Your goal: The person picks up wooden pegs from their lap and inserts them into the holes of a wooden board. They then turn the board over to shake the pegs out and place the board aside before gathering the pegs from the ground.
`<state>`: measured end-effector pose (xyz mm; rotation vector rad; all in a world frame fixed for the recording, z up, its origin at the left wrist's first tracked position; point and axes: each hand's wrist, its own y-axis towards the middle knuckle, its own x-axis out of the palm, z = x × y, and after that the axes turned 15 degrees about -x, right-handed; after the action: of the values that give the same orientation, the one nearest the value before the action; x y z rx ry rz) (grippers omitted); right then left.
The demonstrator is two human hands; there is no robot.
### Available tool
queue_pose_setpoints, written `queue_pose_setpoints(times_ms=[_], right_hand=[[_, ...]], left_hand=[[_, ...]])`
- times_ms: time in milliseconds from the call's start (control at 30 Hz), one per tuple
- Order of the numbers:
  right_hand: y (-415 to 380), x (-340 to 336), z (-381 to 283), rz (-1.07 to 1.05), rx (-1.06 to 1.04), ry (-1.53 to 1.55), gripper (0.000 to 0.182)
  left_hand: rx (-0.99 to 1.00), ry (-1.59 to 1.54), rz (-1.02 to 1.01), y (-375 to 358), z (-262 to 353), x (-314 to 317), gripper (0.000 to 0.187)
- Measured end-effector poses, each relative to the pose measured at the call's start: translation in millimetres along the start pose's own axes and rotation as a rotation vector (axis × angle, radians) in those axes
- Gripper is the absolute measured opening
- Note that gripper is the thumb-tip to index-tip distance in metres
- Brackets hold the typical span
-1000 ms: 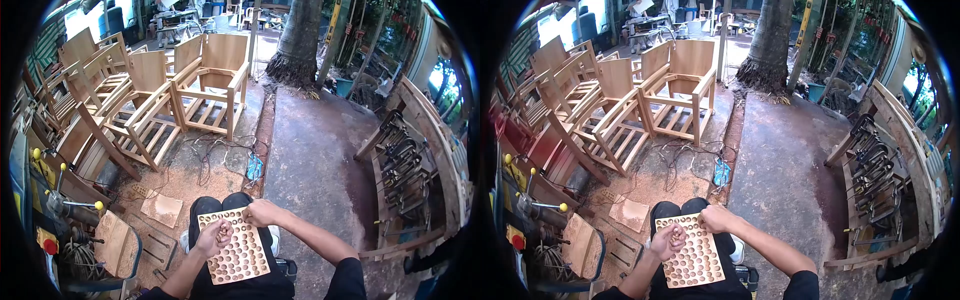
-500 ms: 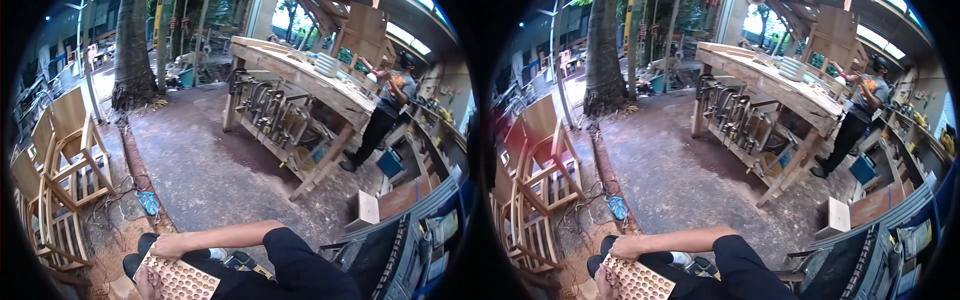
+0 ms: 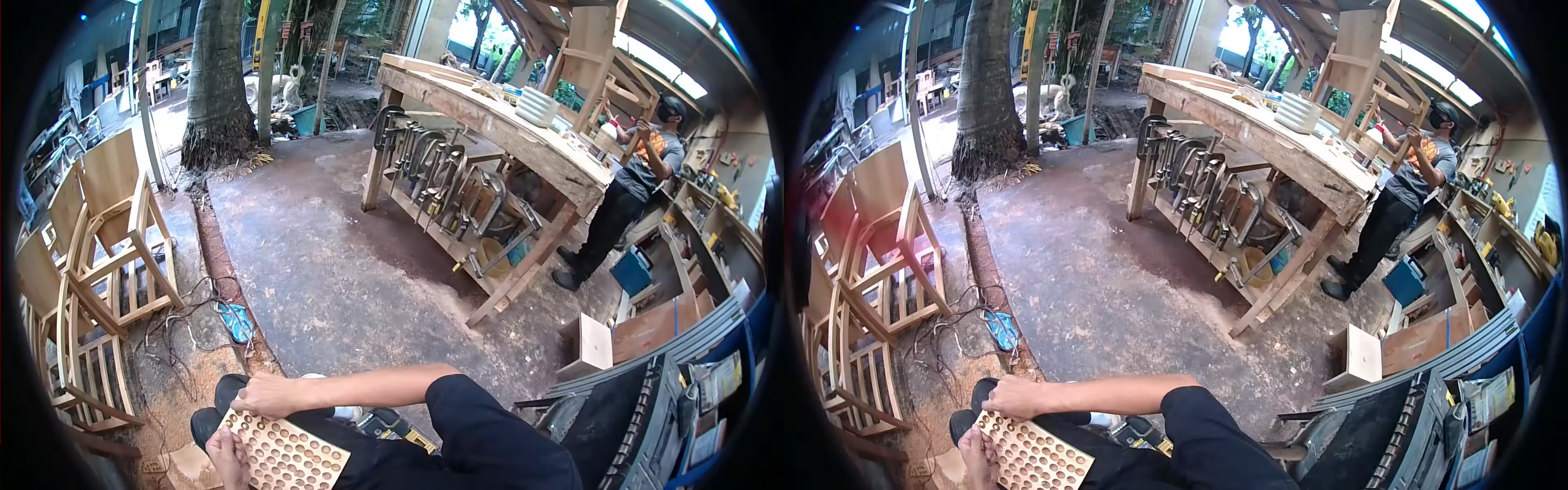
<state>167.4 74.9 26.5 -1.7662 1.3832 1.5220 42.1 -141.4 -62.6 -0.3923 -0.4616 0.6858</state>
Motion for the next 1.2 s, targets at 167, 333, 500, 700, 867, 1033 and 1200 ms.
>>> queue_pose_setpoints(times_ms=[167, 333, 500, 700, 867, 1033, 1200], right_hand=[[-1.6, 29.9, 9.6, -0.092, -0.146, -0.246, 0.018], [-14.3, 26.1, -5.7, 0.011, -0.199, -0.315, 0.022], [-15.2, 29.6, -4.1, -0.025, -0.100, -0.232, 0.025], [-13.1, 15.7, -5.3, -0.017, -0.021, -0.160, 0.021], [-9.2, 40.4, -7.1, 0.769, 0.047, 0.509, 0.017], [-29.2, 44.0, -20.6, 0.822, 0.507, 1.789, 0.035], [-28.3, 37.0, -18.4, 0.829, 0.621, 1.768, 0.046]], left_hand=[[-0.066, 0.032, 0.004, -24.1, 23.0, 15.5, 0.017], [-0.072, 0.155, 0.093, -24.8, 25.2, 23.6, 0.023], [0.071, 0.306, 0.125, -19.6, 24.1, 28.9, 0.028], [0.211, 0.365, 0.059, 18.4, -7.8, -2.4, 0.035], [0.401, 0.486, 0.116, 12.5, -7.8, 5.9, 0.037], [0.189, 0.586, 0.167, -28.9, 28.0, 50.2, 0.023], [0.328, 0.833, 0.338, -37.1, 42.3, 68.7, 0.024]])
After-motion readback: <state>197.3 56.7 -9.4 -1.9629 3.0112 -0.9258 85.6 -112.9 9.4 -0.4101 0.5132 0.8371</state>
